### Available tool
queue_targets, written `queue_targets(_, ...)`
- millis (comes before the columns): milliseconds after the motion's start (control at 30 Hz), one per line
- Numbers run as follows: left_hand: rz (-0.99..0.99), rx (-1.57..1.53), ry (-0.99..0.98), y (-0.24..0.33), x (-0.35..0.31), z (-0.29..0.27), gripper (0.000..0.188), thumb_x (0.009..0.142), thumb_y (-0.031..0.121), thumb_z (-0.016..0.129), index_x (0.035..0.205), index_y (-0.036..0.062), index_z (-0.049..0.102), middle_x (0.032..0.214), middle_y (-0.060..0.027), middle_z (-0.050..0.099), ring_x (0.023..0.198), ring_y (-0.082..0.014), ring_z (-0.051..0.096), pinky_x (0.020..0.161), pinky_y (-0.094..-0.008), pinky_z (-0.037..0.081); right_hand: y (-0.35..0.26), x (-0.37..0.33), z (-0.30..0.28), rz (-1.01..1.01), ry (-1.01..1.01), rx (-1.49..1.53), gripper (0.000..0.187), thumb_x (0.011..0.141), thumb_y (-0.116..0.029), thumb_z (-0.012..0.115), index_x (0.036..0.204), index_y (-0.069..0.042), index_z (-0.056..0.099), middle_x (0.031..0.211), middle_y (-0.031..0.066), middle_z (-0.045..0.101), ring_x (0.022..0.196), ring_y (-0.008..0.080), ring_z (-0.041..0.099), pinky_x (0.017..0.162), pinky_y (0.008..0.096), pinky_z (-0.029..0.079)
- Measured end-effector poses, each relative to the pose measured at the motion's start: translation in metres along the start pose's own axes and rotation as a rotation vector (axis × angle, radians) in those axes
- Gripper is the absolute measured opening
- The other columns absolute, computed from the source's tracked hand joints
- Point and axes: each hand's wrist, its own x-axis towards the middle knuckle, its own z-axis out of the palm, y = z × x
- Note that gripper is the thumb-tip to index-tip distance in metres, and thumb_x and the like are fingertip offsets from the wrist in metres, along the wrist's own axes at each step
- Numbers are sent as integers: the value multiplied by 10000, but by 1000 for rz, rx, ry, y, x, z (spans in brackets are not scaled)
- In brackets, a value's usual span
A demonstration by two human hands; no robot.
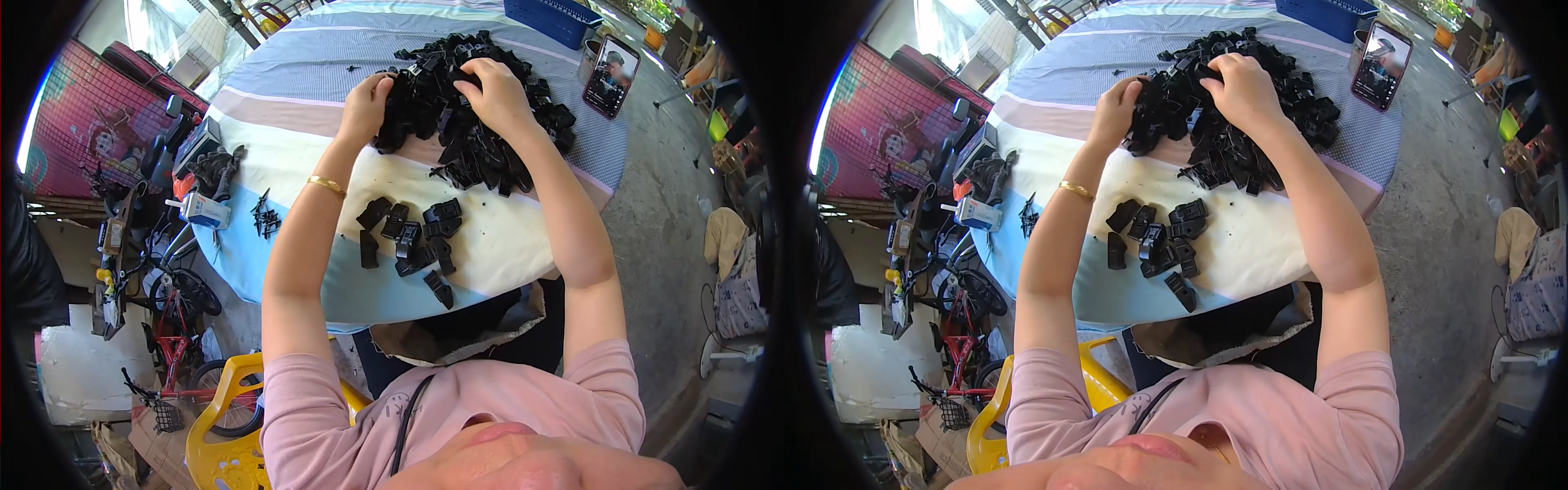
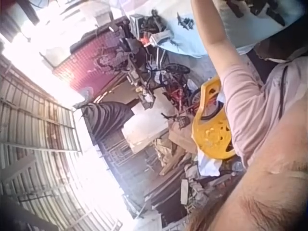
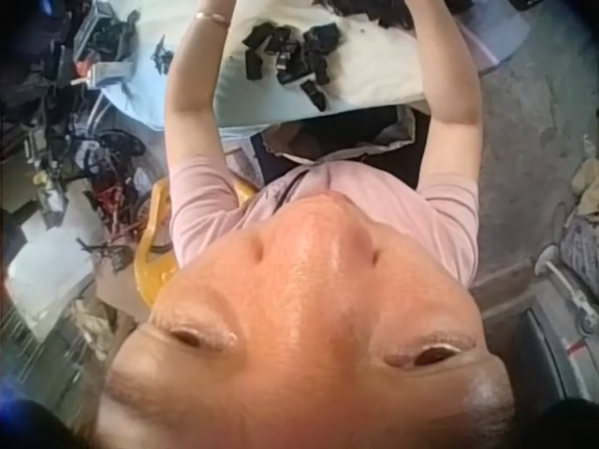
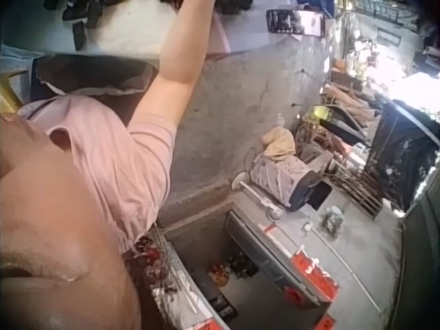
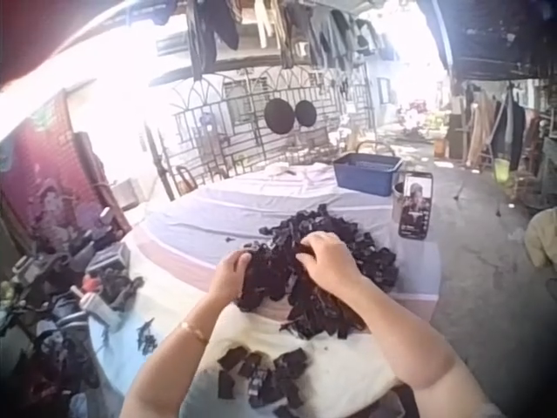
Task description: Assembling small black plastic components at a workstation.
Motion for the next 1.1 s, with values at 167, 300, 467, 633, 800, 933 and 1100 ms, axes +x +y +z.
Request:
queue_targets(167, -186, -783, -235, 28, -23, -22, 295, 956, 180, 403, 1141, -11, 531, 997, -83, 605, 939, -174, 598, 813, -295, 482, -31, -1, -3, 65, 28, 467, 284, 765, -152, 682, 996, -5, 608, 888, 100, 654, 785, 192, 632, 709, 277, 496)
queue_targets(300, -257, -949, -291, 47, -52, -23, 343, 962, 203, 388, 1212, -22, 452, 1068, -112, 574, 964, -204, 599, 880, -315, 490, -56, -8, -6, 50, -113, 615, 255, 743, -147, 706, 960, -27, 648, 856, 75, 654, 709, 143, 620, 659, 256, 497)
queue_targets(467, -325, -1031, -245, 59, -63, -27, 344, 962, 200, 388, 1211, -26, 459, 1042, -113, 570, 906, -180, 598, 847, -305, 505, -57, -13, -5, -208, -24, 381, 266, 702, -151, 718, 931, -31, 658, 839, 83, 640, 743, 201, 611, 668, 298, 495)
queue_targets(633, -383, -1065, -122, 62, -71, -23, 367, 908, 171, 517, 1203, -42, 467, 1032, -105, 575, 877, -151, 588, 794, -278, 512, -75, -23, -2, -219, -9, 347, 227, 671, -153, 720, 848, -27, 657, 846, 67, 612, 771, 233, 591, 685, 313, 487)
queue_targets(800, -288, -973, -90, 49, -70, -30, 333, 843, 90, 605, 1131, -60, 528, 982, -114, 607, 869, -155, 592, 737, -256, 509, -83, -26, 7, -232, 70, 409, 275, 667, -173, 735, 879, -34, 627, 901, 68, 591, 782, 238, 589, 703, 294, 487)
queue_targets(933, -301, -887, -90, 62, -67, -43, 282, 853, 66, 581, 1104, -53, 538, 934, -111, 629, 864, -135, 589, 708, -236, 501, -57, -8, -6, 15, -129, 642, 332, 746, -226, 708, 1022, -60, 631, 960, 71, 629, 841, 159, 599, 706, 274, 486)
queue_targets(1100, -114, -345, -646, 41, -68, -61, 352, 758, 147, 682, 1055, 19, 545, 939, -108, 613, 711, -164, 564, 666, -304, 463, 12, 12, -34, 236, -180, 219, 271, 818, -250, 626, 1031, -82, 643, 1013, 78, 637, 865, 143, 605, 727, 263, 480)
